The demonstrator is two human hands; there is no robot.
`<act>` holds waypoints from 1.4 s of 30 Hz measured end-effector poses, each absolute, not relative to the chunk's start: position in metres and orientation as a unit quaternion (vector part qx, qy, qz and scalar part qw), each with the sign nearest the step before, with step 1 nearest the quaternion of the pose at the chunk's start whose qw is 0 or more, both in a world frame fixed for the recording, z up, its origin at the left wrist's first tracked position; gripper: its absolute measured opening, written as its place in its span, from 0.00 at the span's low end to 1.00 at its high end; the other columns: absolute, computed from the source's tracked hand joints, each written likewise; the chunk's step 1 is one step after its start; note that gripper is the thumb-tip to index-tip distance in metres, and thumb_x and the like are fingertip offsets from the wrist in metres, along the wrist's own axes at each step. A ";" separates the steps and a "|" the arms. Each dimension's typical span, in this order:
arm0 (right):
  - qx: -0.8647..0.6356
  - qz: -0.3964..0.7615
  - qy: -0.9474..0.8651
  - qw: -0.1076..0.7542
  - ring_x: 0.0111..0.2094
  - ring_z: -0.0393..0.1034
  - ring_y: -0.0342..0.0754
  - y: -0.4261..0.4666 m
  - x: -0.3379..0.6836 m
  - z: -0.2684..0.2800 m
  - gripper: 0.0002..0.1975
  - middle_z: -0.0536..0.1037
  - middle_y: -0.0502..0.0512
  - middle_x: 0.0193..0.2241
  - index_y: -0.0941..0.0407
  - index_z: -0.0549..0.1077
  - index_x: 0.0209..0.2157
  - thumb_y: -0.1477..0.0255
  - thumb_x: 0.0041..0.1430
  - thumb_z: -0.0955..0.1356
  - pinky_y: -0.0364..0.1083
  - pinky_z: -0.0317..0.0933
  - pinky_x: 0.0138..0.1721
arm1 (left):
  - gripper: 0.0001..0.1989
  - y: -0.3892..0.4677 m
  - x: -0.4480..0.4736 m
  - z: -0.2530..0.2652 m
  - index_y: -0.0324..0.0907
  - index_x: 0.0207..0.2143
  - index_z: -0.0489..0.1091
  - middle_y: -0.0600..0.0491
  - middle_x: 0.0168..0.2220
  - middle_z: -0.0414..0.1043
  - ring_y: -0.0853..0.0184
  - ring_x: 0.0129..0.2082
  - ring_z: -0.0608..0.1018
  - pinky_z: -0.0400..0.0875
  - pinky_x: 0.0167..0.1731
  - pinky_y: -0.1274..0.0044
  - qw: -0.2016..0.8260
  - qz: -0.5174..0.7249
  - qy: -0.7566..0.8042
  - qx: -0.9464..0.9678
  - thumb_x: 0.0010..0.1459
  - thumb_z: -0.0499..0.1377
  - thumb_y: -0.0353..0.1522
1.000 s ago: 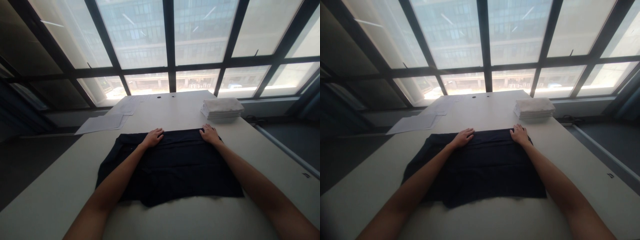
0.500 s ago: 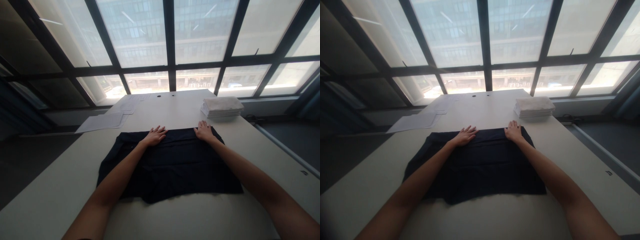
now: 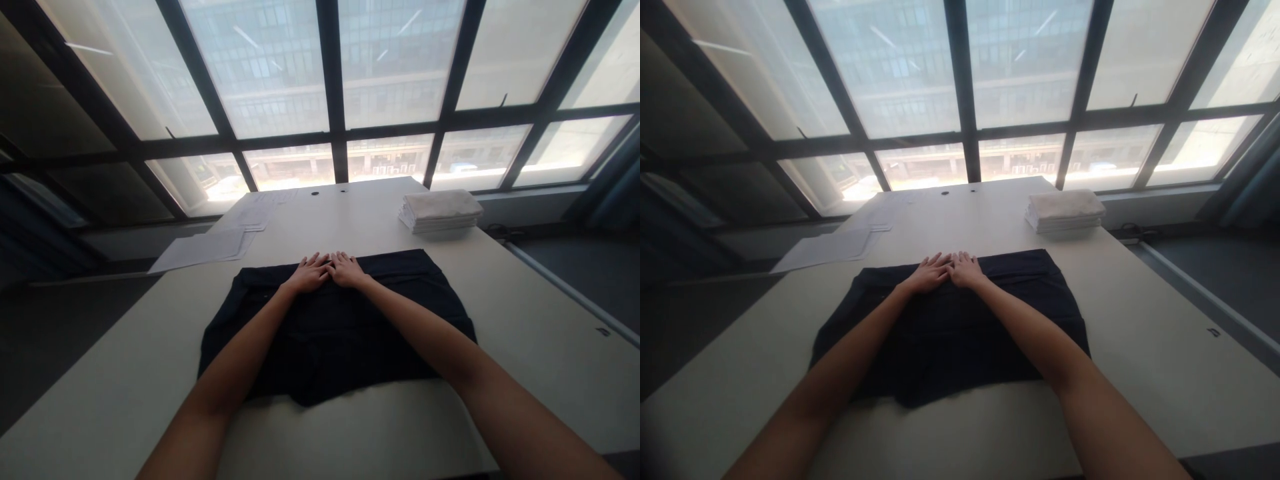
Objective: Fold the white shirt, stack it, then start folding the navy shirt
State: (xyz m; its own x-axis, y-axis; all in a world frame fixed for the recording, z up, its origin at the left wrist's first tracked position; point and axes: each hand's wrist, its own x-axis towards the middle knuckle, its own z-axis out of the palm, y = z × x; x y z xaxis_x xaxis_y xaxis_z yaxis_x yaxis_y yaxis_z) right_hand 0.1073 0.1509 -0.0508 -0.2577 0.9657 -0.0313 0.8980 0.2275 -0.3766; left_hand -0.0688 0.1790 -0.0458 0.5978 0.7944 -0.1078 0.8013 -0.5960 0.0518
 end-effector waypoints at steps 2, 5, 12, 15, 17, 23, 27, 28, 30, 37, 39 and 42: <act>-0.613 0.148 -0.770 0.094 0.73 0.32 0.56 0.148 0.128 -0.054 0.38 0.42 0.65 0.73 0.64 0.45 0.72 0.54 0.71 0.52 0.60 0.30 0.69 | 0.30 0.178 -0.068 -0.044 0.57 0.72 0.47 0.57 0.74 0.38 0.55 0.73 0.41 0.37 0.67 0.52 0.052 -0.034 0.447 0.892 0.70 0.40 0.49; -0.645 0.132 -0.750 0.068 0.73 0.29 0.54 0.143 0.164 -0.057 0.39 0.39 0.63 0.73 0.63 0.44 0.72 0.53 0.70 0.52 0.59 0.27 0.69 | 0.30 0.176 -0.067 -0.040 0.58 0.71 0.48 0.57 0.74 0.39 0.54 0.73 0.42 0.37 0.67 0.51 0.055 -0.036 0.448 0.892 0.70 0.40 0.49; -0.717 0.108 -0.687 0.054 0.73 0.29 0.53 0.134 0.240 -0.062 0.41 0.38 0.63 0.73 0.64 0.42 0.72 0.50 0.69 0.51 0.58 0.28 0.69 | 0.30 0.175 -0.067 -0.038 0.57 0.71 0.48 0.56 0.74 0.40 0.53 0.73 0.42 0.36 0.67 0.53 0.067 -0.028 0.450 0.890 0.70 0.40 0.50; -0.737 0.095 -0.667 0.054 0.73 0.31 0.54 0.132 0.269 -0.065 0.41 0.40 0.64 0.73 0.65 0.44 0.72 0.51 0.69 0.51 0.59 0.30 0.69 | 0.30 0.177 -0.068 -0.040 0.57 0.71 0.49 0.56 0.74 0.40 0.53 0.73 0.43 0.37 0.67 0.53 0.067 -0.024 0.450 0.890 0.70 0.41 0.50; -0.748 0.087 -0.656 0.052 0.73 0.32 0.54 0.130 0.285 -0.067 0.40 0.41 0.64 0.73 0.64 0.45 0.72 0.51 0.69 0.51 0.59 0.30 0.69 | 0.30 0.178 -0.069 -0.041 0.57 0.71 0.49 0.56 0.74 0.40 0.53 0.73 0.43 0.37 0.67 0.53 0.067 -0.022 0.450 0.890 0.70 0.41 0.50; -0.764 0.063 -0.640 0.049 0.73 0.34 0.55 0.125 0.316 -0.067 0.37 0.44 0.64 0.72 0.63 0.47 0.72 0.54 0.70 0.50 0.62 0.32 0.69 | 0.31 0.180 -0.069 -0.043 0.57 0.71 0.49 0.56 0.74 0.40 0.53 0.73 0.44 0.38 0.67 0.54 0.062 -0.019 0.445 0.893 0.70 0.40 0.51; -0.774 0.057 -0.629 0.049 0.72 0.35 0.56 0.124 0.323 -0.067 0.36 0.44 0.63 0.72 0.62 0.48 0.72 0.56 0.70 0.50 0.64 0.34 0.68 | 0.31 0.179 -0.069 -0.042 0.57 0.71 0.48 0.55 0.74 0.40 0.53 0.73 0.45 0.38 0.67 0.54 0.062 -0.024 0.444 0.893 0.70 0.39 0.51; -0.775 0.056 -0.627 0.051 0.72 0.36 0.56 0.123 0.324 -0.067 0.35 0.45 0.63 0.72 0.61 0.48 0.71 0.57 0.70 0.51 0.64 0.34 0.68 | 0.31 0.179 -0.069 -0.042 0.57 0.71 0.48 0.55 0.74 0.40 0.53 0.73 0.45 0.38 0.67 0.54 0.062 -0.025 0.444 0.894 0.70 0.39 0.51; -0.777 0.044 -0.625 0.061 0.72 0.37 0.56 0.121 0.324 -0.068 0.34 0.46 0.63 0.72 0.62 0.50 0.71 0.58 0.70 0.51 0.63 0.36 0.68 | 0.31 0.179 -0.069 -0.042 0.57 0.71 0.48 0.55 0.74 0.40 0.54 0.73 0.45 0.38 0.67 0.54 0.062 -0.025 0.444 0.894 0.70 0.39 0.51; -0.709 -0.086 -0.690 0.115 0.70 0.45 0.58 0.094 0.297 -0.058 0.25 0.58 0.67 0.68 0.62 0.67 0.62 0.68 0.69 0.56 0.61 0.37 0.68 | 0.30 0.178 -0.069 -0.039 0.57 0.71 0.49 0.56 0.74 0.40 0.54 0.73 0.45 0.38 0.67 0.54 0.067 -0.024 0.446 0.892 0.70 0.40 0.50; -0.659 -0.053 -0.741 0.114 0.70 0.47 0.56 0.082 0.279 -0.055 0.24 0.58 0.65 0.68 0.60 0.70 0.61 0.67 0.70 0.57 0.57 0.40 0.68 | 0.30 0.176 -0.068 -0.038 0.57 0.71 0.49 0.56 0.74 0.40 0.54 0.73 0.46 0.39 0.67 0.54 0.068 -0.022 0.446 0.892 0.70 0.40 0.50; -0.601 0.025 -0.791 0.108 0.70 0.47 0.54 0.064 0.253 -0.056 0.27 0.56 0.62 0.70 0.58 0.64 0.65 0.62 0.71 0.57 0.55 0.43 0.68 | 0.30 0.174 -0.068 -0.036 0.56 0.71 0.50 0.56 0.74 0.41 0.53 0.73 0.46 0.39 0.67 0.55 0.066 -0.021 0.446 0.892 0.70 0.41 0.50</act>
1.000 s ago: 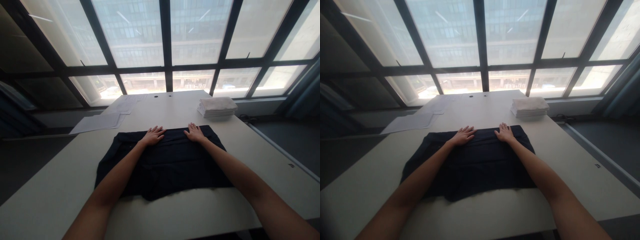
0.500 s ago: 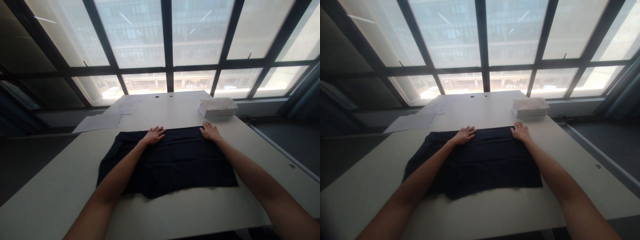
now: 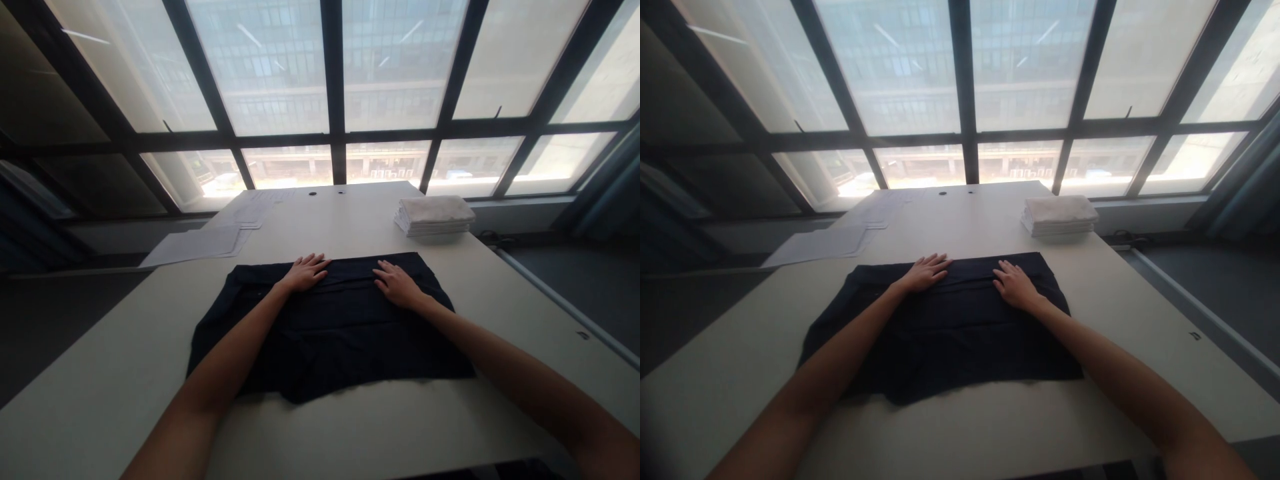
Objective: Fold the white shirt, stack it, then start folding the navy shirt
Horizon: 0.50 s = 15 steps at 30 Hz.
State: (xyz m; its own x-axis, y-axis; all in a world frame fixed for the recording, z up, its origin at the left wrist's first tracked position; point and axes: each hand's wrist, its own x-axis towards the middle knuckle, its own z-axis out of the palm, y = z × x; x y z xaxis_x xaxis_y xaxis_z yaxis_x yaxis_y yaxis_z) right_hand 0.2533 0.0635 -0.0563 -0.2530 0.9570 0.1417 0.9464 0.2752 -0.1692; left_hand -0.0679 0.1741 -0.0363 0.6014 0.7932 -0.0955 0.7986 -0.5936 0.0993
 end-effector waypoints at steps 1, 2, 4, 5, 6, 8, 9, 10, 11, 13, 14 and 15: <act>-0.593 0.041 -0.797 0.107 0.71 0.46 0.54 0.058 0.248 -0.057 0.28 0.55 0.62 0.70 0.58 0.62 0.67 0.61 0.71 0.57 0.56 0.42 0.68 | 0.30 0.173 -0.068 -0.036 0.55 0.71 0.50 0.55 0.74 0.41 0.54 0.73 0.46 0.39 0.68 0.55 0.065 -0.020 0.446 0.893 0.70 0.40 0.50; -0.592 0.052 -0.798 0.106 0.71 0.45 0.55 0.054 0.246 -0.059 0.29 0.54 0.62 0.70 0.58 0.60 0.68 0.60 0.71 0.57 0.57 0.42 0.69 | 0.30 0.173 -0.068 -0.035 0.55 0.71 0.50 0.55 0.74 0.41 0.54 0.73 0.46 0.39 0.68 0.55 0.064 -0.021 0.445 0.893 0.70 0.40 0.50; -0.601 0.062 -0.790 0.101 0.71 0.45 0.55 0.046 0.250 -0.061 0.30 0.54 0.62 0.70 0.59 0.58 0.69 0.59 0.71 0.56 0.58 0.41 0.69 | 0.30 0.172 -0.068 -0.034 0.55 0.71 0.50 0.55 0.74 0.40 0.54 0.73 0.46 0.39 0.68 0.56 0.063 -0.022 0.445 0.893 0.70 0.40 0.50; -0.610 0.063 -0.783 0.098 0.71 0.45 0.55 0.044 0.256 -0.062 0.30 0.54 0.62 0.70 0.59 0.59 0.68 0.59 0.71 0.56 0.58 0.41 0.69 | 0.30 0.172 -0.068 -0.034 0.55 0.71 0.50 0.55 0.74 0.40 0.54 0.73 0.46 0.39 0.68 0.56 0.063 -0.023 0.444 0.893 0.70 0.40 0.50; -0.620 0.061 -0.776 0.095 0.71 0.45 0.54 0.041 0.264 -0.062 0.30 0.55 0.62 0.70 0.59 0.59 0.68 0.59 0.71 0.56 0.58 0.41 0.69 | 0.30 0.173 -0.068 -0.035 0.55 0.71 0.50 0.55 0.74 0.40 0.54 0.73 0.46 0.39 0.68 0.56 0.063 -0.023 0.444 0.894 0.70 0.40 0.50; -0.644 0.050 -0.758 0.086 0.71 0.45 0.54 0.037 0.283 -0.064 0.30 0.54 0.62 0.70 0.59 0.59 0.68 0.59 0.71 0.56 0.58 0.41 0.69 | 0.30 0.174 -0.068 -0.036 0.55 0.71 0.50 0.55 0.74 0.41 0.54 0.73 0.46 0.40 0.68 0.56 0.063 -0.022 0.443 0.894 0.70 0.40 0.50; -0.658 0.044 -0.747 0.083 0.71 0.45 0.54 0.035 0.292 -0.065 0.30 0.54 0.62 0.70 0.58 0.59 0.68 0.59 0.71 0.56 0.58 0.41 0.69 | 0.30 0.175 -0.068 -0.036 0.55 0.71 0.50 0.55 0.74 0.41 0.54 0.73 0.46 0.40 0.68 0.56 0.063 -0.022 0.443 0.894 0.70 0.40 0.50; -0.672 0.038 -0.736 0.079 0.71 0.45 0.54 0.034 0.300 -0.066 0.30 0.53 0.62 0.70 0.58 0.58 0.69 0.59 0.71 0.56 0.58 0.41 0.69 | 0.30 0.176 -0.068 -0.037 0.56 0.71 0.50 0.55 0.74 0.41 0.54 0.73 0.46 0.40 0.67 0.55 0.064 -0.021 0.443 0.894 0.70 0.40 0.50; -0.685 0.034 -0.724 0.074 0.71 0.44 0.55 0.032 0.308 -0.068 0.31 0.53 0.61 0.70 0.59 0.58 0.69 0.59 0.71 0.56 0.58 0.41 0.69 | 0.30 0.177 -0.068 -0.038 0.56 0.71 0.50 0.55 0.74 0.41 0.53 0.73 0.46 0.40 0.67 0.55 0.065 -0.020 0.443 0.894 0.70 0.40 0.50; -0.707 0.027 -0.704 0.066 0.71 0.45 0.55 0.032 0.318 -0.070 0.31 0.52 0.62 0.71 0.59 0.57 0.69 0.59 0.71 0.55 0.58 0.42 0.68 | 0.31 0.178 -0.069 -0.038 0.56 0.71 0.50 0.56 0.74 0.41 0.53 0.73 0.47 0.40 0.67 0.55 0.067 -0.020 0.444 0.893 0.70 0.40 0.51; -0.713 0.024 -0.698 0.062 0.71 0.45 0.55 0.032 0.322 -0.072 0.32 0.52 0.62 0.71 0.59 0.57 0.69 0.59 0.71 0.54 0.59 0.42 0.68 | 0.31 0.178 -0.069 -0.039 0.56 0.71 0.49 0.56 0.74 0.41 0.53 0.73 0.46 0.40 0.67 0.55 0.067 -0.020 0.445 0.893 0.70 0.40 0.51; -0.716 0.020 -0.695 0.059 0.71 0.45 0.55 0.032 0.323 -0.073 0.32 0.52 0.62 0.71 0.60 0.57 0.69 0.59 0.71 0.54 0.59 0.42 0.68 | 0.31 0.178 -0.069 -0.040 0.57 0.71 0.49 0.56 0.74 0.41 0.54 0.73 0.46 0.40 0.67 0.55 0.067 -0.020 0.445 0.893 0.70 0.40 0.51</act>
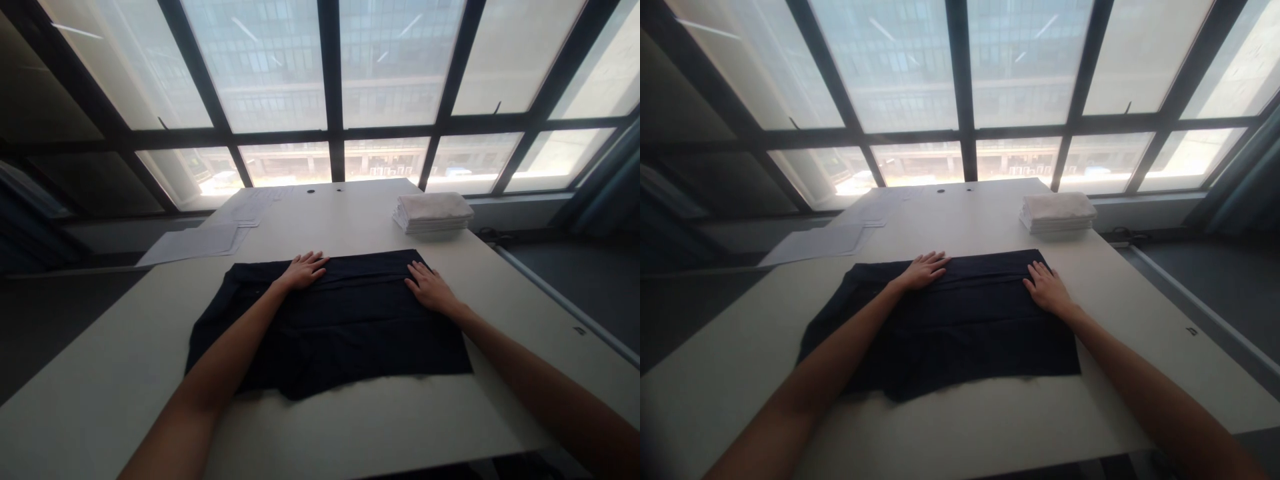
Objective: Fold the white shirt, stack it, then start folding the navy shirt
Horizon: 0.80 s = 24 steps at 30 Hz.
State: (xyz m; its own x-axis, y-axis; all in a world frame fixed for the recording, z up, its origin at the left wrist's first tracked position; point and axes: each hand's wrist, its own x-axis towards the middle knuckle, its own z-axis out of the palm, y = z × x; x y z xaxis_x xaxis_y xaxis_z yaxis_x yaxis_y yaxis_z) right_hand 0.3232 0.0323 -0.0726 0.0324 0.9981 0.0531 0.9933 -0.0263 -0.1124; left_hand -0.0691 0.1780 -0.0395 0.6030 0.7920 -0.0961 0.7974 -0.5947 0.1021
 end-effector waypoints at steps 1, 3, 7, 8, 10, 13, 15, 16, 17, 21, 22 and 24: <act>-0.718 0.016 -0.694 0.057 0.71 0.45 0.55 0.033 0.324 -0.074 0.32 0.52 0.62 0.71 0.60 0.56 0.69 0.59 0.71 0.54 0.59 0.42 0.68 | 0.31 0.178 -0.069 -0.040 0.57 0.71 0.49 0.56 0.73 0.41 0.54 0.73 0.46 0.40 0.67 0.55 0.068 -0.020 0.446 0.892 0.70 0.40 0.51; -0.718 0.010 -0.694 0.053 0.71 0.45 0.55 0.035 0.323 -0.075 0.32 0.53 0.61 0.71 0.59 0.57 0.69 0.58 0.71 0.54 0.59 0.43 0.68 | 0.30 0.179 -0.069 -0.042 0.57 0.71 0.50 0.56 0.73 0.42 0.55 0.73 0.47 0.40 0.68 0.56 0.069 -0.012 0.447 0.892 0.70 0.41 0.51; -0.718 0.000 -0.694 0.047 0.71 0.46 0.56 0.036 0.322 -0.075 0.31 0.54 0.61 0.70 0.59 0.57 0.69 0.59 0.71 0.54 0.60 0.45 0.67 | 0.30 0.180 -0.071 -0.043 0.52 0.70 0.55 0.56 0.72 0.49 0.59 0.72 0.51 0.44 0.69 0.61 0.083 0.039 0.454 0.886 0.70 0.41 0.48; -0.718 -0.002 -0.695 0.046 0.71 0.46 0.56 0.035 0.322 -0.076 0.31 0.54 0.62 0.70 0.60 0.58 0.69 0.59 0.71 0.54 0.60 0.45 0.67 | 0.30 0.180 -0.073 -0.041 0.50 0.69 0.56 0.55 0.71 0.51 0.60 0.71 0.53 0.45 0.69 0.64 0.094 0.054 0.450 0.886 0.70 0.41 0.48; -0.717 -0.007 -0.695 0.049 0.70 0.47 0.56 0.035 0.323 -0.078 0.31 0.55 0.62 0.70 0.61 0.58 0.68 0.60 0.70 0.54 0.60 0.46 0.67 | 0.31 0.174 -0.080 -0.031 0.45 0.69 0.56 0.53 0.71 0.53 0.63 0.71 0.55 0.48 0.69 0.69 0.120 0.077 0.429 0.892 0.70 0.42 0.48; -0.713 -0.017 -0.699 0.061 0.70 0.48 0.57 0.034 0.326 -0.083 0.32 0.56 0.64 0.69 0.61 0.59 0.68 0.60 0.70 0.54 0.61 0.46 0.67 | 0.32 0.149 -0.099 -0.008 0.44 0.70 0.54 0.53 0.71 0.51 0.64 0.71 0.55 0.49 0.69 0.72 0.152 0.082 0.389 0.905 0.70 0.44 0.49; -0.707 -0.032 -0.703 0.072 0.70 0.49 0.58 0.034 0.328 -0.087 0.32 0.57 0.66 0.69 0.61 0.60 0.68 0.60 0.69 0.54 0.63 0.47 0.66 | 0.31 0.118 -0.115 0.007 0.46 0.71 0.53 0.55 0.71 0.51 0.64 0.71 0.54 0.48 0.69 0.72 0.157 0.065 0.375 0.911 0.71 0.45 0.48; -0.704 -0.043 -0.705 0.079 0.70 0.49 0.59 0.034 0.330 -0.088 0.32 0.57 0.67 0.69 0.62 0.60 0.67 0.60 0.69 0.54 0.64 0.48 0.65 | 0.30 0.100 -0.122 0.013 0.47 0.71 0.52 0.56 0.72 0.51 0.64 0.72 0.53 0.47 0.70 0.71 0.154 0.056 0.374 0.913 0.72 0.44 0.47; -0.700 -0.055 -0.707 0.085 0.70 0.49 0.60 0.034 0.330 -0.089 0.32 0.56 0.68 0.69 0.62 0.60 0.67 0.61 0.69 0.54 0.65 0.48 0.65 | 0.29 0.080 -0.129 0.017 0.49 0.71 0.52 0.57 0.72 0.50 0.64 0.72 0.51 0.45 0.70 0.69 0.150 0.050 0.373 0.914 0.72 0.44 0.46; -0.675 -0.081 -0.724 0.115 0.71 0.45 0.60 0.026 0.323 -0.086 0.31 0.54 0.68 0.70 0.61 0.60 0.67 0.62 0.67 0.56 0.66 0.44 0.66 | 0.26 0.006 -0.148 0.011 0.53 0.71 0.52 0.58 0.71 0.51 0.64 0.72 0.50 0.44 0.71 0.65 0.141 0.055 0.382 0.912 0.73 0.43 0.43; -0.664 -0.079 -0.733 0.125 0.71 0.44 0.60 0.022 0.318 -0.083 0.31 0.54 0.67 0.70 0.60 0.60 0.67 0.63 0.67 0.57 0.66 0.44 0.67 | 0.26 -0.007 -0.150 0.005 0.54 0.71 0.51 0.58 0.71 0.51 0.64 0.72 0.51 0.45 0.70 0.66 0.147 0.055 0.387 0.908 0.73 0.43 0.43; -0.621 -0.066 -0.767 0.145 0.71 0.43 0.59 0.011 0.302 -0.076 0.31 0.53 0.64 0.70 0.58 0.60 0.68 0.63 0.67 0.57 0.65 0.44 0.67 | 0.27 -0.025 -0.152 -0.009 0.55 0.71 0.49 0.58 0.72 0.49 0.63 0.72 0.51 0.43 0.71 0.64 0.154 0.048 0.383 0.909 0.73 0.44 0.44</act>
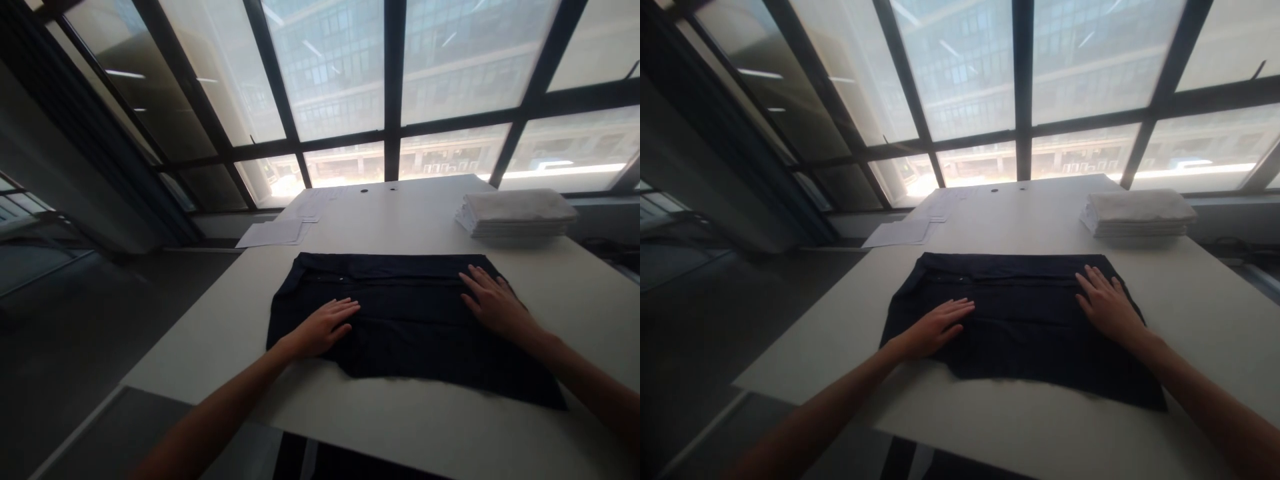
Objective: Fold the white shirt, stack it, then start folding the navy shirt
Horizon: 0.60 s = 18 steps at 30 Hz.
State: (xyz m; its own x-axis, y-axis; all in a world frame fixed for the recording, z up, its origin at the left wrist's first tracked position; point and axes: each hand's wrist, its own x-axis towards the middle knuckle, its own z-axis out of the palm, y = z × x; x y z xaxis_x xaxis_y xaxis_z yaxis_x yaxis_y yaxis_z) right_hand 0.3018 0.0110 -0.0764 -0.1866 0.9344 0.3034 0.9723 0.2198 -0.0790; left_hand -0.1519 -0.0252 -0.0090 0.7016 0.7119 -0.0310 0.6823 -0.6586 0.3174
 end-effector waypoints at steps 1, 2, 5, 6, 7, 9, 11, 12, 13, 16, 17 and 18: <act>-0.591 -0.057 -0.790 0.155 0.71 0.43 0.59 0.004 0.292 -0.074 0.30 0.52 0.62 0.71 0.56 0.59 0.68 0.62 0.68 0.57 0.65 0.44 0.67 | 0.28 -0.030 -0.152 -0.015 0.55 0.72 0.47 0.57 0.72 0.47 0.62 0.72 0.50 0.41 0.71 0.63 0.153 0.042 0.375 0.913 0.73 0.45 0.45; -0.558 -0.048 -0.812 0.165 0.71 0.43 0.59 -0.003 0.282 -0.072 0.30 0.52 0.60 0.71 0.55 0.58 0.69 0.62 0.69 0.57 0.65 0.45 0.68 | 0.30 -0.033 -0.151 -0.021 0.54 0.72 0.46 0.56 0.73 0.45 0.60 0.73 0.48 0.39 0.71 0.61 0.147 0.036 0.366 0.918 0.72 0.47 0.46; -0.481 -0.017 -0.858 0.180 0.71 0.43 0.58 -0.025 0.254 -0.072 0.30 0.49 0.56 0.72 0.51 0.54 0.71 0.58 0.71 0.57 0.64 0.45 0.68 | 0.35 -0.035 -0.149 -0.030 0.51 0.73 0.43 0.53 0.73 0.41 0.56 0.73 0.44 0.34 0.70 0.59 0.127 0.026 0.351 0.927 0.70 0.50 0.49; -0.467 -0.005 -0.866 0.180 0.71 0.43 0.58 -0.031 0.246 -0.075 0.30 0.48 0.55 0.72 0.50 0.53 0.71 0.58 0.71 0.57 0.64 0.45 0.68 | 0.36 -0.035 -0.149 -0.031 0.51 0.73 0.42 0.53 0.74 0.40 0.56 0.73 0.44 0.34 0.70 0.59 0.124 0.027 0.351 0.928 0.69 0.50 0.50; -0.455 0.006 -0.873 0.175 0.71 0.43 0.57 -0.035 0.241 -0.078 0.31 0.48 0.54 0.72 0.48 0.52 0.71 0.57 0.71 0.58 0.64 0.46 0.68 | 0.37 -0.035 -0.148 -0.030 0.50 0.73 0.41 0.53 0.74 0.40 0.56 0.73 0.43 0.33 0.70 0.60 0.121 0.028 0.350 0.928 0.69 0.50 0.51; -0.444 0.023 -0.881 0.164 0.71 0.44 0.57 -0.040 0.234 -0.085 0.30 0.49 0.52 0.71 0.46 0.52 0.71 0.57 0.71 0.59 0.64 0.46 0.68 | 0.39 -0.035 -0.147 -0.029 0.50 0.73 0.40 0.52 0.74 0.39 0.56 0.73 0.43 0.32 0.70 0.60 0.117 0.029 0.350 0.929 0.68 0.50 0.52; -0.444 0.031 -0.881 0.161 0.71 0.44 0.58 -0.041 0.233 -0.091 0.30 0.49 0.52 0.71 0.46 0.54 0.70 0.56 0.71 0.59 0.65 0.46 0.68 | 0.40 -0.036 -0.146 -0.027 0.50 0.74 0.38 0.52 0.74 0.39 0.55 0.73 0.42 0.32 0.70 0.60 0.120 0.030 0.349 0.929 0.68 0.51 0.52; -0.444 0.033 -0.880 0.162 0.71 0.44 0.58 -0.041 0.234 -0.093 0.30 0.49 0.52 0.71 0.46 0.54 0.70 0.56 0.70 0.59 0.64 0.46 0.68 | 0.41 -0.037 -0.148 -0.026 0.50 0.74 0.37 0.52 0.74 0.38 0.55 0.73 0.42 0.32 0.70 0.59 0.124 0.030 0.346 0.930 0.67 0.52 0.52; -0.444 0.035 -0.880 0.165 0.71 0.44 0.58 -0.041 0.237 -0.094 0.30 0.49 0.52 0.71 0.46 0.54 0.70 0.56 0.70 0.59 0.64 0.46 0.68 | 0.41 -0.038 -0.150 -0.024 0.50 0.74 0.37 0.52 0.74 0.38 0.55 0.73 0.42 0.32 0.70 0.59 0.130 0.030 0.342 0.930 0.67 0.52 0.51; -0.432 0.044 -0.884 0.174 0.71 0.44 0.59 -0.046 0.255 -0.096 0.31 0.48 0.51 0.72 0.45 0.51 0.71 0.57 0.70 0.60 0.65 0.46 0.68 | 0.41 -0.043 -0.170 -0.021 0.51 0.73 0.37 0.53 0.74 0.37 0.55 0.73 0.42 0.33 0.70 0.59 0.151 0.031 0.334 0.930 0.67 0.54 0.50; -0.427 0.047 -0.886 0.175 0.71 0.44 0.60 -0.048 0.264 -0.096 0.32 0.48 0.51 0.72 0.44 0.50 0.71 0.57 0.69 0.61 0.66 0.46 0.68 | 0.39 -0.046 -0.180 -0.020 0.52 0.73 0.39 0.53 0.74 0.38 0.55 0.73 0.42 0.34 0.70 0.59 0.155 0.034 0.337 0.928 0.68 0.54 0.49; -0.421 0.050 -0.889 0.175 0.70 0.45 0.60 -0.052 0.274 -0.097 0.32 0.48 0.50 0.72 0.43 0.50 0.71 0.57 0.69 0.61 0.66 0.46 0.68 | 0.38 -0.049 -0.192 -0.020 0.53 0.73 0.41 0.53 0.74 0.40 0.55 0.73 0.43 0.36 0.70 0.59 0.156 0.038 0.344 0.925 0.68 0.54 0.48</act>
